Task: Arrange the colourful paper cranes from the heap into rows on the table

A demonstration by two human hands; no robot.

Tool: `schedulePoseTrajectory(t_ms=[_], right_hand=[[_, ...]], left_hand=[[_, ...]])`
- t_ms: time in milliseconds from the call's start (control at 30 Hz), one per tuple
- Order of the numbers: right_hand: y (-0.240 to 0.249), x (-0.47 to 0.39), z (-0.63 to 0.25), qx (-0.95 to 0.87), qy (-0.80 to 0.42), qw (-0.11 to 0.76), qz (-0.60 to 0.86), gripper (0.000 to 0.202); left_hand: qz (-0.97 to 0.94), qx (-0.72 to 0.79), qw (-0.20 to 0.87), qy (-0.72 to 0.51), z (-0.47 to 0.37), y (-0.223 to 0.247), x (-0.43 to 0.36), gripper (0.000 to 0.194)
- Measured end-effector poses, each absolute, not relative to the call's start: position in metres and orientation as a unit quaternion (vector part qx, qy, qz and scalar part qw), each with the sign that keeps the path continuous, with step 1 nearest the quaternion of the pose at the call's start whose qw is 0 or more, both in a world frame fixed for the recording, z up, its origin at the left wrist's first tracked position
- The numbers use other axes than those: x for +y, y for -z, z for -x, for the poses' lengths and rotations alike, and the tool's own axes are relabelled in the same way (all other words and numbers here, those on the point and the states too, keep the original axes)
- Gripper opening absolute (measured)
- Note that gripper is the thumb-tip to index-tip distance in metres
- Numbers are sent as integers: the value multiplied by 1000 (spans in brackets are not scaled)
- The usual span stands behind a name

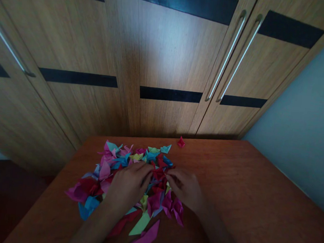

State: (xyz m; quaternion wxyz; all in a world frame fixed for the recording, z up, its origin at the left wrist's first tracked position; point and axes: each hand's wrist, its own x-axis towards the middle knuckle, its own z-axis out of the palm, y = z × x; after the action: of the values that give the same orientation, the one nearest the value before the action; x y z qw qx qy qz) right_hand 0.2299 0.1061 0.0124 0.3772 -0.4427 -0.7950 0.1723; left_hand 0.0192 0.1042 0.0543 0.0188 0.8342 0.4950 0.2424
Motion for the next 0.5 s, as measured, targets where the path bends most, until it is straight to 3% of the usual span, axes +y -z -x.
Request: schedulePoseTrajectory(t_ms=[200,267,400,500], right_hand=[[-18,143,-279,-647,-49,461,605,33],[-20,169,-298,-612,-3,413,674,34],[-10,217,-314,-580,28,230,781,32],[6,237,-309,-570,15,183,801,30]], left_hand=[[-813,472,34,-340,-18,-48,93,26],[-832,448,60,-323,-19,-43,85,25],[-855,428,100,-276,-23,-32,69,27],[-858,426,111,-264,-25,-29,62,27]])
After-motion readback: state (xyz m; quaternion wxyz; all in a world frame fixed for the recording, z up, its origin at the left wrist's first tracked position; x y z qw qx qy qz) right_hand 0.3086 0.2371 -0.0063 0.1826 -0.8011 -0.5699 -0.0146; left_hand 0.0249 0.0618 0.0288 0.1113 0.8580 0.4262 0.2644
